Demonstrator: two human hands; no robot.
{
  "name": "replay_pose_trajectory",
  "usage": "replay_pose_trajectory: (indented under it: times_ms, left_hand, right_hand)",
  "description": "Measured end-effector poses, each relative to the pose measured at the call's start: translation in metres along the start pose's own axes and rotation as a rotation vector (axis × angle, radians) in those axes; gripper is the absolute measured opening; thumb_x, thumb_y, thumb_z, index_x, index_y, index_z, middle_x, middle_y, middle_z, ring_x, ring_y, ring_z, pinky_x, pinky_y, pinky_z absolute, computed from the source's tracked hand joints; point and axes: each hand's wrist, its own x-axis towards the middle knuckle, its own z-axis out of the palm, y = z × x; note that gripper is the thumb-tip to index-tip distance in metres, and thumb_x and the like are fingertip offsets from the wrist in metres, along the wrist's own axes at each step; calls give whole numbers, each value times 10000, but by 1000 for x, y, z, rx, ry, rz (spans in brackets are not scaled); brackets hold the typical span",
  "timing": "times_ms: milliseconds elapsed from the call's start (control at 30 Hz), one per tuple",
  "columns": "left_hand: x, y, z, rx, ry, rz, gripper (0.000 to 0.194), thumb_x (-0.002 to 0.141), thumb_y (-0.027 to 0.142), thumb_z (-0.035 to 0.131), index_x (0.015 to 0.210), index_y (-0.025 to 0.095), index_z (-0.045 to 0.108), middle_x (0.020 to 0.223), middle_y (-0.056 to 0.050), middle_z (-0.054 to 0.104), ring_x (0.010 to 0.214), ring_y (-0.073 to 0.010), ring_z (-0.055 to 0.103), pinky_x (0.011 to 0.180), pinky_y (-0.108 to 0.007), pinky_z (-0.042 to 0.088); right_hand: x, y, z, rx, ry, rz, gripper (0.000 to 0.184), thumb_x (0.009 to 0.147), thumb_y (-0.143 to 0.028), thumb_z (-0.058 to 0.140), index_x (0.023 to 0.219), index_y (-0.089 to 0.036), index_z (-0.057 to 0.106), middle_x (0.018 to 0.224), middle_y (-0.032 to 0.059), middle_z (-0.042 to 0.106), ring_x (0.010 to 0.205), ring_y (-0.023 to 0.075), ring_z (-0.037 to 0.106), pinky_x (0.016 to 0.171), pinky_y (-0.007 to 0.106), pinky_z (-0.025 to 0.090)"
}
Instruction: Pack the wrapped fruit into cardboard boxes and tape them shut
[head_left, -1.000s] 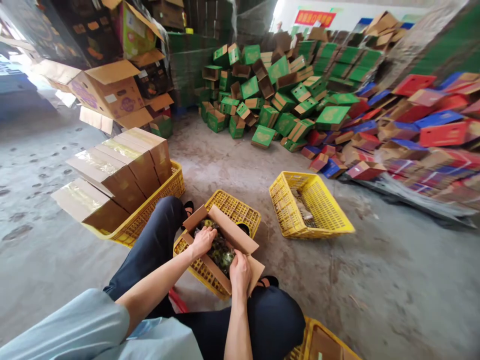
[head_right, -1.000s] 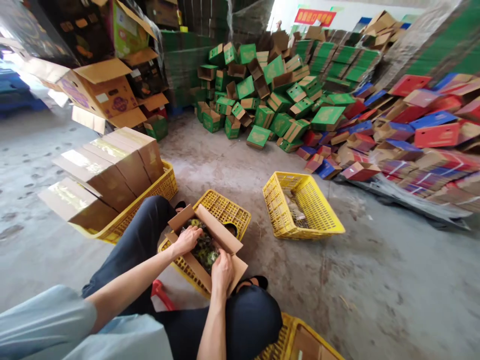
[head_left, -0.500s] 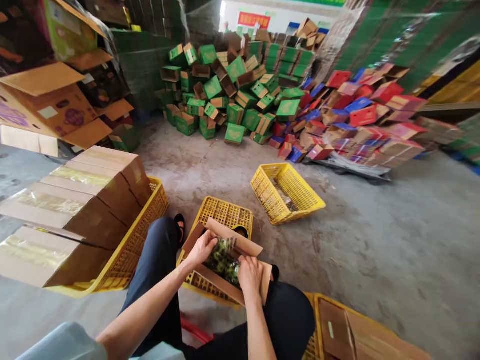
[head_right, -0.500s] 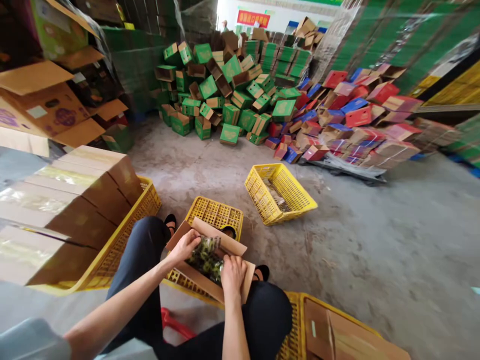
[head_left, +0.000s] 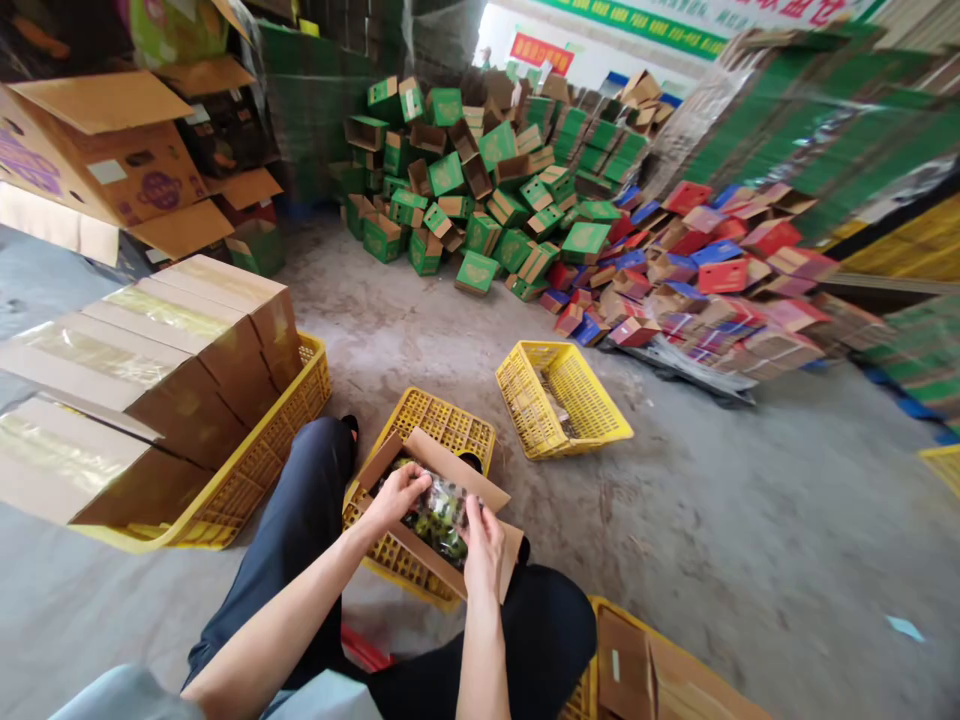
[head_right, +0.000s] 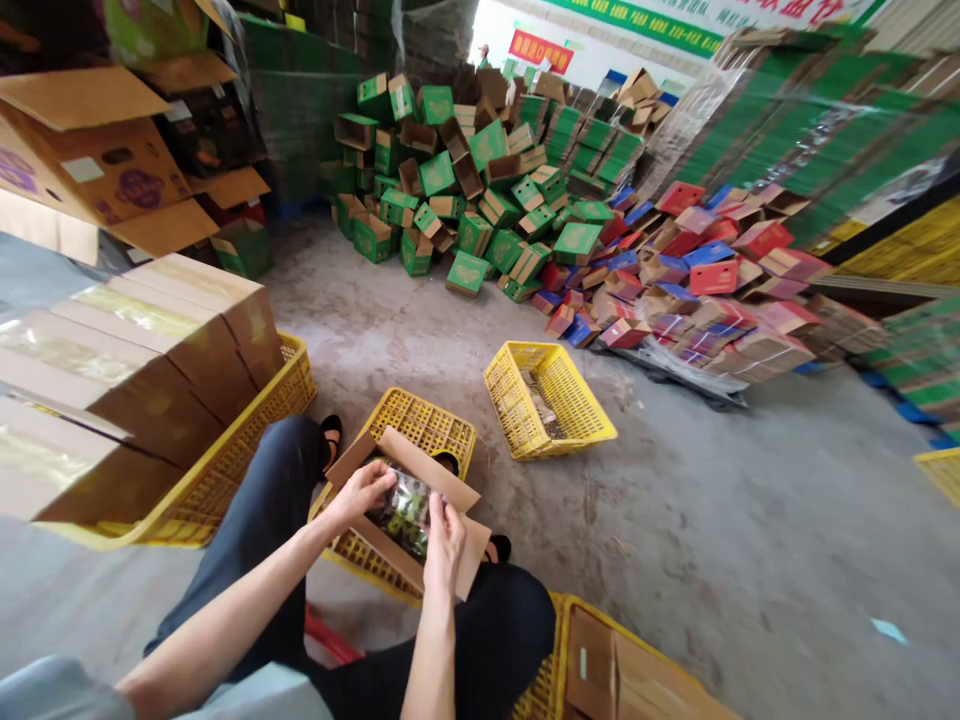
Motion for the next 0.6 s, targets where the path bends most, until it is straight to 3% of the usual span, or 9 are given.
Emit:
replay_pose_trajectory:
  times_ms: [100, 233, 333, 433, 500, 600]
  left_hand:
    - [-3, -2, 7, -91, 86, -85, 654, 670, 775, 770, 846, 189, 540, 705, 36, 578, 558, -90, 522, 556, -218, 456]
    - [-9, 2, 16, -73, 67, -97, 669, 672, 759, 805, 918, 173, 600, 716, 31, 600, 557, -87, 531, 567, -226, 495]
    - [-17, 6, 20, -139, -50, -75, 724, 725, 687, 835, 1211, 191, 634, 979, -50, 712, 773, -141, 670, 718, -269, 563]
    - [-22, 6, 21, -207, -206, -50, 866, 735, 591, 889, 1452, 235, 560, 1195, -111, 716, 1019, -216, 709, 861, -321, 577]
    - [-22, 5, 19, -225, -207, -71, 877, 719, 593, 902, 1448, 213, 595, 1197, -121, 723, 1024, -235, 716, 866, -341, 594]
    - [-16, 6, 16, -241, -107, -110, 783, 698, 638, 897, 1300, 170, 719, 1182, -119, 736, 978, -224, 725, 828, -324, 618]
  right_hand:
    - [-5, 2, 2, 149, -18, 87, 595, 726, -740, 767, 944, -188, 802, 988, 98, 823, 842, 265, 762, 624, 279, 587]
    - [-5, 3, -9, 160, 14, 91, 658, 704, -760, 770, 975, -161, 810, 1024, 124, 826, 865, 285, 769, 601, 276, 591]
    - [0, 2, -18, 139, 56, 67, 678, 703, -773, 761, 950, -144, 814, 986, 140, 828, 846, 294, 773, 573, 285, 600]
    - [1, 1, -20, 107, 42, 49, 701, 723, -791, 731, 990, -150, 820, 1032, 158, 827, 843, 304, 787, 581, 303, 622]
    - [-2, 0, -20, 108, 7, 32, 737, 772, -779, 702, 1182, -173, 789, 1180, 166, 798, 942, 323, 793, 639, 330, 652]
    - [-11, -3, -22, 118, -80, -73, 845, 841, -662, 733, 1564, -284, 512, 1519, 140, 610, 1265, 338, 691, 863, 400, 664]
